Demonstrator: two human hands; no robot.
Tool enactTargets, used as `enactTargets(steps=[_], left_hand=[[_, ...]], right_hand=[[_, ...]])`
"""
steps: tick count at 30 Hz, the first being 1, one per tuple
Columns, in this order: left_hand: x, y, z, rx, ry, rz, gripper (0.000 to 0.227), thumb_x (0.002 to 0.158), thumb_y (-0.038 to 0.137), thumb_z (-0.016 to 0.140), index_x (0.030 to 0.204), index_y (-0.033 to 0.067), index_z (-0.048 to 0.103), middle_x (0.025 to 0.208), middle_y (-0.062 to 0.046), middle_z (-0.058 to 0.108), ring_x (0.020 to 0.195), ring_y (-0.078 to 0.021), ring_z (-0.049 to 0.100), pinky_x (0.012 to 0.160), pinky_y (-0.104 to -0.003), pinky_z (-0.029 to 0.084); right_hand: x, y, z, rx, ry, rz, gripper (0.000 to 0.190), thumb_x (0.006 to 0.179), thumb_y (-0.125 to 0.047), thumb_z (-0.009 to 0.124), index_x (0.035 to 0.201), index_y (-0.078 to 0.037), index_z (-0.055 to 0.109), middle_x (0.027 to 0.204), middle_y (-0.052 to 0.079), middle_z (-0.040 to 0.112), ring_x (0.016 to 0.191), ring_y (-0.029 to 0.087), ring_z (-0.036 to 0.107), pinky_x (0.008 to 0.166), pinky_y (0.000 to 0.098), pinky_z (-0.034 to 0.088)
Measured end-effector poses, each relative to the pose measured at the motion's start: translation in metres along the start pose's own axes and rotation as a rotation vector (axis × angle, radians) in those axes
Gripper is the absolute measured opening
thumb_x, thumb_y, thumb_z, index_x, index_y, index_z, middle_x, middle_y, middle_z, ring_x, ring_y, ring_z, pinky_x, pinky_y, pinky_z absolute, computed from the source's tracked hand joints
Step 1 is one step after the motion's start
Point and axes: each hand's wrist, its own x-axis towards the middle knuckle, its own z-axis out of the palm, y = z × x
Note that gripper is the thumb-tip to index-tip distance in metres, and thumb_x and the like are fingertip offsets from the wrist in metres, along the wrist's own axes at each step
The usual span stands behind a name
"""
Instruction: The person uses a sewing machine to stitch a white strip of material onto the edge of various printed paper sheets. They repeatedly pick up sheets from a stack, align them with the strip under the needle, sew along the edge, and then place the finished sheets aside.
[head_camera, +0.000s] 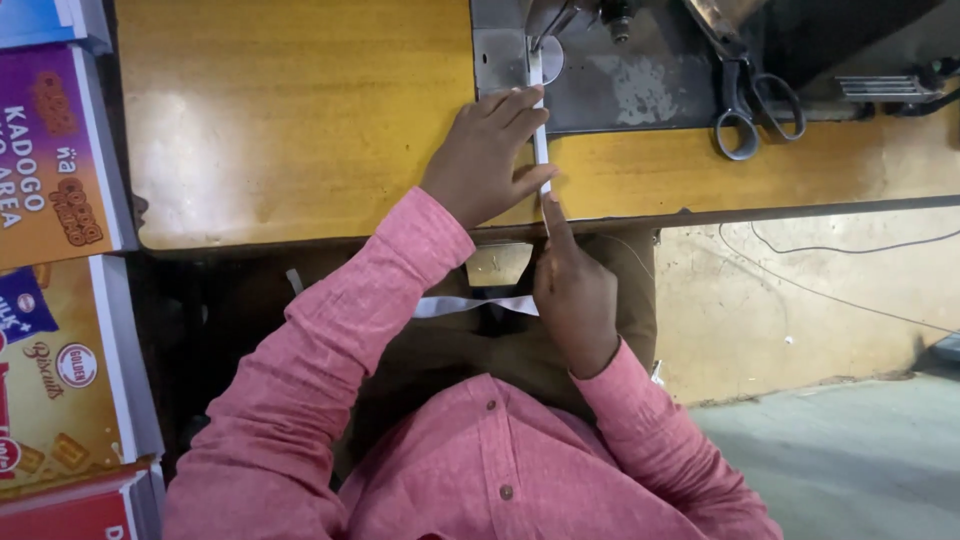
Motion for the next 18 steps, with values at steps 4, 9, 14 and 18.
enactTargets(steps=[4,9,14,18], left_hand=[[0.000,-0.001,0.000,-0.006,-0.010,0.003,0.059,0.103,0.048,0.076,0.143,0.0070,0.062,0.157,-0.012,0.055,0.143,-0.0352,0.051,0.113,-0.055,0.045],[-0.004,0.001,0.003,-0.002,-0.036,0.009,0.051,0.104,0.044,0.076,0.138,0.0080,0.063,0.159,-0.012,0.052,0.148,-0.0377,0.046,0.116,-0.055,0.044],[-0.011,0.015,-0.003,0.035,-0.069,0.049,0.048,0.103,0.046,0.075,0.133,0.0084,0.069,0.154,-0.017,0.056,0.148,-0.0413,0.045,0.118,-0.056,0.044],[-0.027,0.025,0.003,0.054,-0.004,0.073,0.054,0.107,0.058,0.064,0.128,0.0095,0.075,0.146,-0.016,0.062,0.145,-0.0420,0.053,0.122,-0.057,0.038]], right_hand=[[-0.002,0.004,0.005,-0.020,-0.011,-0.036,0.059,0.107,-0.001,0.055,0.165,-0.008,0.049,0.071,0.003,0.065,0.044,0.022,0.043,0.041,0.0400,0.037],[-0.011,0.003,0.007,0.055,-0.085,0.054,0.063,0.106,-0.006,0.051,0.167,-0.013,0.040,0.107,0.005,0.079,0.049,0.031,0.053,0.043,0.0460,0.041],[-0.032,0.011,0.007,0.086,-0.071,0.037,0.057,0.110,-0.007,0.051,0.166,-0.012,0.043,0.082,0.004,0.071,0.043,0.025,0.046,0.041,0.0420,0.038],[-0.026,-0.012,-0.016,0.045,-0.013,0.074,0.061,0.107,-0.016,0.048,0.166,-0.026,0.050,0.066,0.009,0.065,0.061,0.035,0.069,0.057,0.0472,0.057]])
